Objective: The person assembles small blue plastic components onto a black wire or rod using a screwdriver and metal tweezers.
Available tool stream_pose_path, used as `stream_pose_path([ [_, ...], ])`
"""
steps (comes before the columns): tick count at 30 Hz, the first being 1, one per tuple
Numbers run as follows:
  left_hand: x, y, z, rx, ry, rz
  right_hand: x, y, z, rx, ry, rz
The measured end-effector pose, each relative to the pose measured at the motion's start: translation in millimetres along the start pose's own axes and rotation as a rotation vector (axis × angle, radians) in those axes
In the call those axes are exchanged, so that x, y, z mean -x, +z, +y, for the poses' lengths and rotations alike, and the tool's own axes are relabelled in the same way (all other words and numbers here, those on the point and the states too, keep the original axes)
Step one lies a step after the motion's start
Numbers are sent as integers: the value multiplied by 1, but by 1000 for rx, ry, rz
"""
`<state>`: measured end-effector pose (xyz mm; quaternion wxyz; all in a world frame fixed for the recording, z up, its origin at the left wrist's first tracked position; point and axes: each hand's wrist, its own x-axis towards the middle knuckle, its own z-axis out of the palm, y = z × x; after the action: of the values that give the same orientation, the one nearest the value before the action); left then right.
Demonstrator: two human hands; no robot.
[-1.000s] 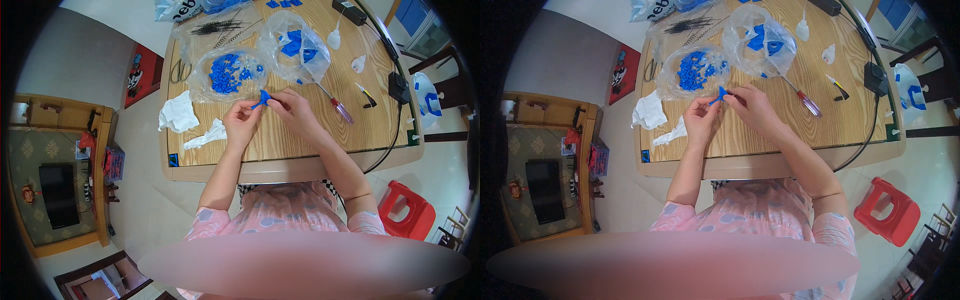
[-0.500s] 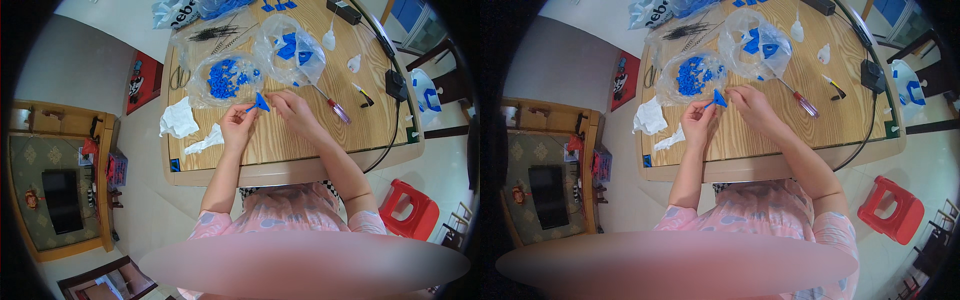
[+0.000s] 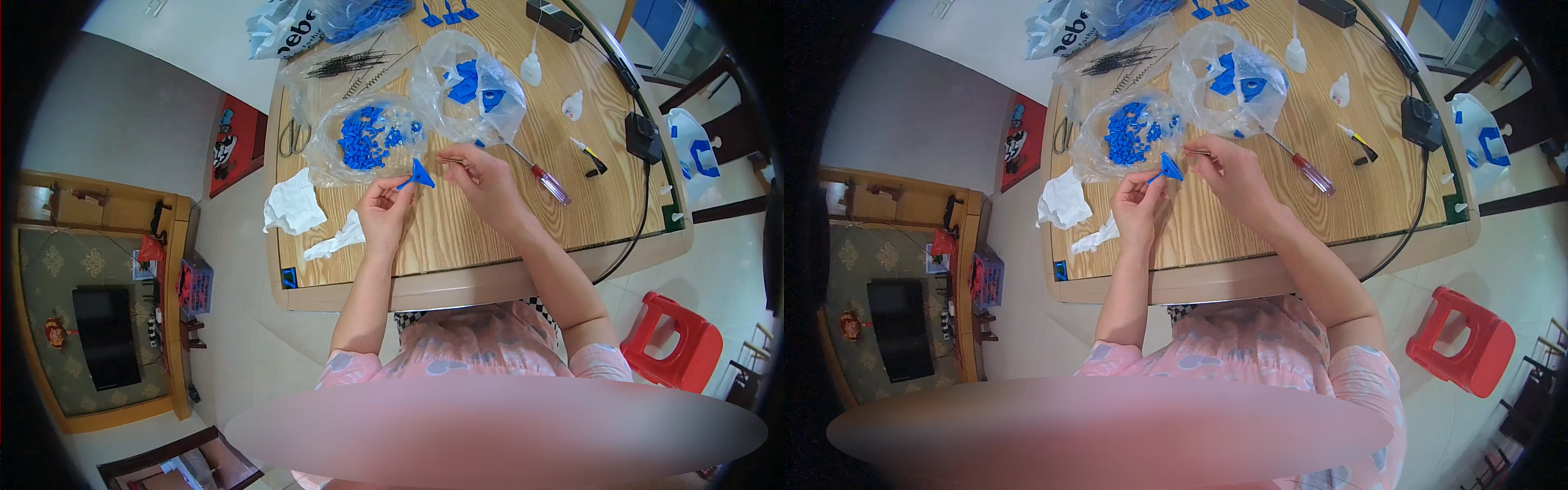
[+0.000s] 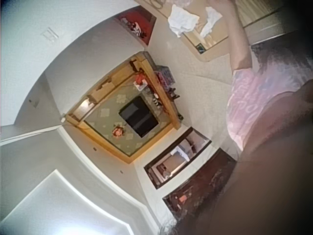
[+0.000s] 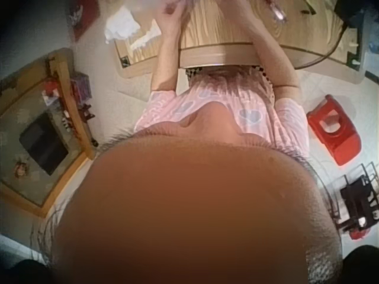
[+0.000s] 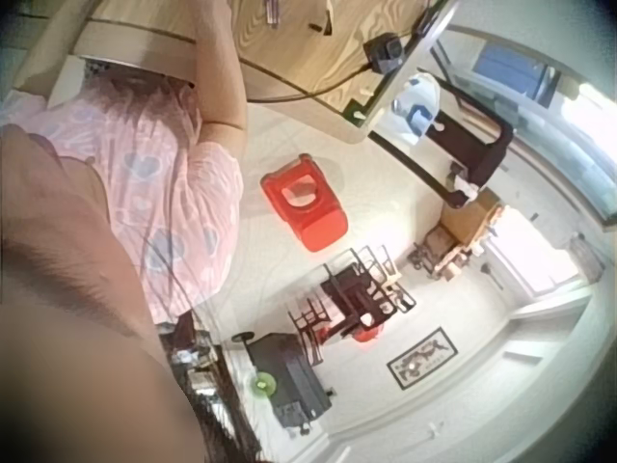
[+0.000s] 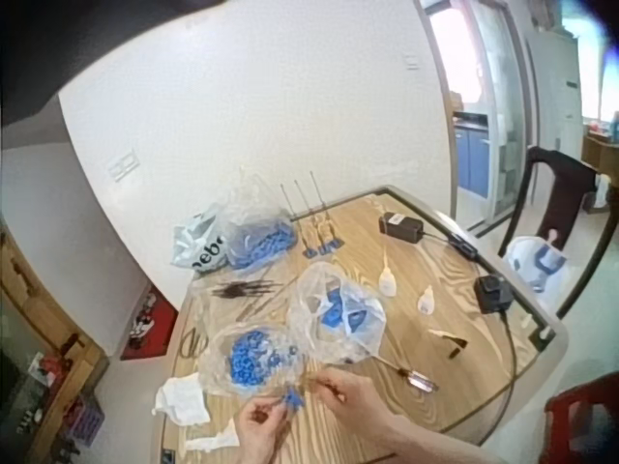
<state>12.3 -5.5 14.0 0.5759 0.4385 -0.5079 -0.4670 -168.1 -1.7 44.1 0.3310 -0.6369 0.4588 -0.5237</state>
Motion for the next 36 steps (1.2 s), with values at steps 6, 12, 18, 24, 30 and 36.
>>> stream_pose_path([
  [6, 1, 0, -1, -27, -19, 15, 1, 2, -5, -279, 32, 68],
  [12, 2, 2, 2, -69, -20, 19, 0, -5, -1, 167, -111, 2],
  [18, 2, 1, 3, -68, -7, 22, -1, -4, -12, -62, 208, -61],
  [24, 3, 1, 2, -77, 7, -5, 0, -6, -2, 134, -175, 75],
  [30, 3, 1, -1, -78, 33, -4, 3, -1, -15, 74, -88, 53],
  [36, 5, 4, -5, -121, 25, 10, 6, 0, -11, 132, -126, -56],
])
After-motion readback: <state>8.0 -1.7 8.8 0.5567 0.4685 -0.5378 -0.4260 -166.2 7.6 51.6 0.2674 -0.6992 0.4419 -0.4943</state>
